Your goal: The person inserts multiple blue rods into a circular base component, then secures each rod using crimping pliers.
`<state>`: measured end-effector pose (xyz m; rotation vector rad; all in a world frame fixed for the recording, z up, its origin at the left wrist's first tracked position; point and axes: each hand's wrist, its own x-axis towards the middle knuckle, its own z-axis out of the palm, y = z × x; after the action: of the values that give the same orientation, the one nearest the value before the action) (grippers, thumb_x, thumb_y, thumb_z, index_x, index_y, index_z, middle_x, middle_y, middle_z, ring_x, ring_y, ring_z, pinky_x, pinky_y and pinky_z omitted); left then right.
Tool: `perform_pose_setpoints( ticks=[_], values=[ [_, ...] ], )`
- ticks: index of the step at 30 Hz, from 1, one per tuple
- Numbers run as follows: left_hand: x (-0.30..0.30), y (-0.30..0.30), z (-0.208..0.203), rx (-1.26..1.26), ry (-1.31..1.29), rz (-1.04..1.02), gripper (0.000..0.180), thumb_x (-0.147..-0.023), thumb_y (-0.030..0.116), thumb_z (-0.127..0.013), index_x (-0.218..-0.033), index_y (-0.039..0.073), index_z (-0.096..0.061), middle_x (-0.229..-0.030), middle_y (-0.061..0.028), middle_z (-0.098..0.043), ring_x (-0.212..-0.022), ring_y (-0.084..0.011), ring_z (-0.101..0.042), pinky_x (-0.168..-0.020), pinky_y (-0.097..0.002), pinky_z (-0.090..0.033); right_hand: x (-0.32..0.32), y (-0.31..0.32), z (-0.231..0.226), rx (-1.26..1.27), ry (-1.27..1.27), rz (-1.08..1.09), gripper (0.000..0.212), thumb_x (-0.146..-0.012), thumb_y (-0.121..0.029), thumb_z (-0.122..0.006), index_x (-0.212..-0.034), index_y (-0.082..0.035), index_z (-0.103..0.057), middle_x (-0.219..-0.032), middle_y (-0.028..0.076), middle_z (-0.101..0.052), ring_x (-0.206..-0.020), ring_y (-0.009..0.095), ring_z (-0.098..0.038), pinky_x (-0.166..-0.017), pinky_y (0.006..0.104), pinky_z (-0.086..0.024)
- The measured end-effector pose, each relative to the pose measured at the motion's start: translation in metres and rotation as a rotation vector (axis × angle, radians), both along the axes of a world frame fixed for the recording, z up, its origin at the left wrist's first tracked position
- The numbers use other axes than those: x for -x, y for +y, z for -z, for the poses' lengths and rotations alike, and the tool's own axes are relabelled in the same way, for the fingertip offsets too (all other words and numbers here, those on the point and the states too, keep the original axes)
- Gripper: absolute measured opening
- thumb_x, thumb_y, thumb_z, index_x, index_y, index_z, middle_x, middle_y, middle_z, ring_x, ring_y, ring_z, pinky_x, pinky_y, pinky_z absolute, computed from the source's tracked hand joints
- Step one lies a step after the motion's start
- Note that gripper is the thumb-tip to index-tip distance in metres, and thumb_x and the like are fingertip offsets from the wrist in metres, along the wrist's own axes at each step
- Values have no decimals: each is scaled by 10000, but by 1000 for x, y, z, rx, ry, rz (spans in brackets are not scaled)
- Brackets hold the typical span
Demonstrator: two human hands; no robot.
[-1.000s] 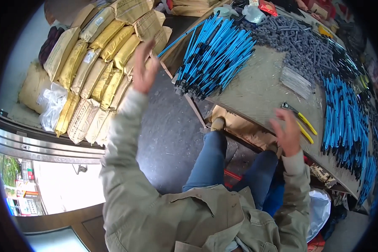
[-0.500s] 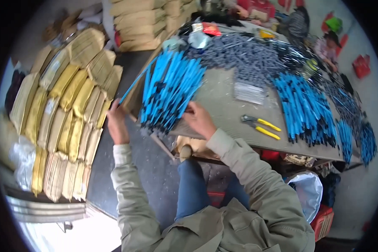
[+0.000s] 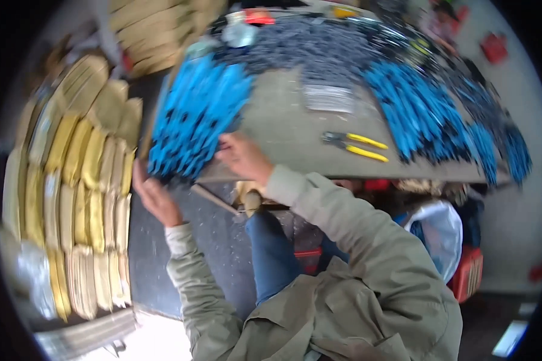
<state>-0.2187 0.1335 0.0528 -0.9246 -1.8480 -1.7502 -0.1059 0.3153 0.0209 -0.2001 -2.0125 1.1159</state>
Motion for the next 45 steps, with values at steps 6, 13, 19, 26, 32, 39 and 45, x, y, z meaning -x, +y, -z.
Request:
perform_pose_setpoints(
  ticks=[6,13,19,26,32,39,45],
  values=[
    [-10,-1,-1,-11,75,-58,592,-968,394,-207,-1331,-63,-307,-1350,-218,-363,-1250,-295,-360,-1053,-383,-252,-67,31,-50,-274,-234,-43,204,-803,-161,-617,-976,-56,-595,-855,124,-598,-776,247,-599,-686,350,-480],
    [-4,-20,-5,23,264,-346,599,-967,405,-143,-1316,-51,-310,-1311,-246,-379,-1188,-328,-420,-1024,-453,-317,-248,249,-109,-536,-179,919,87,-734,-130,-585,-765,-68,-636,-789,140,-607,-790,315,-596,-669,396,-481],
    [-98,-36,5,-27,-17,-321,523,-974,356,-196,-1181,-50,-452,-1178,-229,-487,-1094,-323,-494,-954,-454,-418,-315,276,-106,-688,-918,1092,217,-744,-318,-662,-807,-111,-655,-798,126,-625,-756,303,-599,-652,394,-476],
    [-212,-11,49,172,-421,265,317,-962,227,-346,-1033,-11,-542,-999,-114,-561,-887,-204,-546,-766,-315,-452,-330,285,-128,-431,-688,1017,353,-790,-431,-588,-877,-90,-621,-762,122,-612,-694,318,-580,-602,398,-457],
    [-281,18,45,396,-437,812,195,-907,123,-472,-896,-21,-603,-835,-84,-606,-778,-143,-576,-697,-263,-456,-327,265,-154,-534,-431,1082,329,-839,-382,-560,-928,-68,-597,-695,105,-608,-612,289,-566,-563,408,-441],
    [-284,42,11,423,-416,1069,155,-883,84,-517,-921,-31,-614,-764,-70,-618,-719,-117,-582,-626,-232,-446,-344,263,-147,232,-394,484,247,-838,-327,-591,-976,-122,-591,-737,63,-635,-579,215,-605,-538,344,-467],
    [-286,37,32,455,-585,1057,170,-894,93,-519,-932,-41,-616,-801,-77,-631,-732,-113,-593,-666,-231,-469,-354,264,-94,-612,-379,942,302,-831,-323,-597,-1066,-140,-549,-825,60,-629,-619,227,-604,-552,336,-478]
  ],
)
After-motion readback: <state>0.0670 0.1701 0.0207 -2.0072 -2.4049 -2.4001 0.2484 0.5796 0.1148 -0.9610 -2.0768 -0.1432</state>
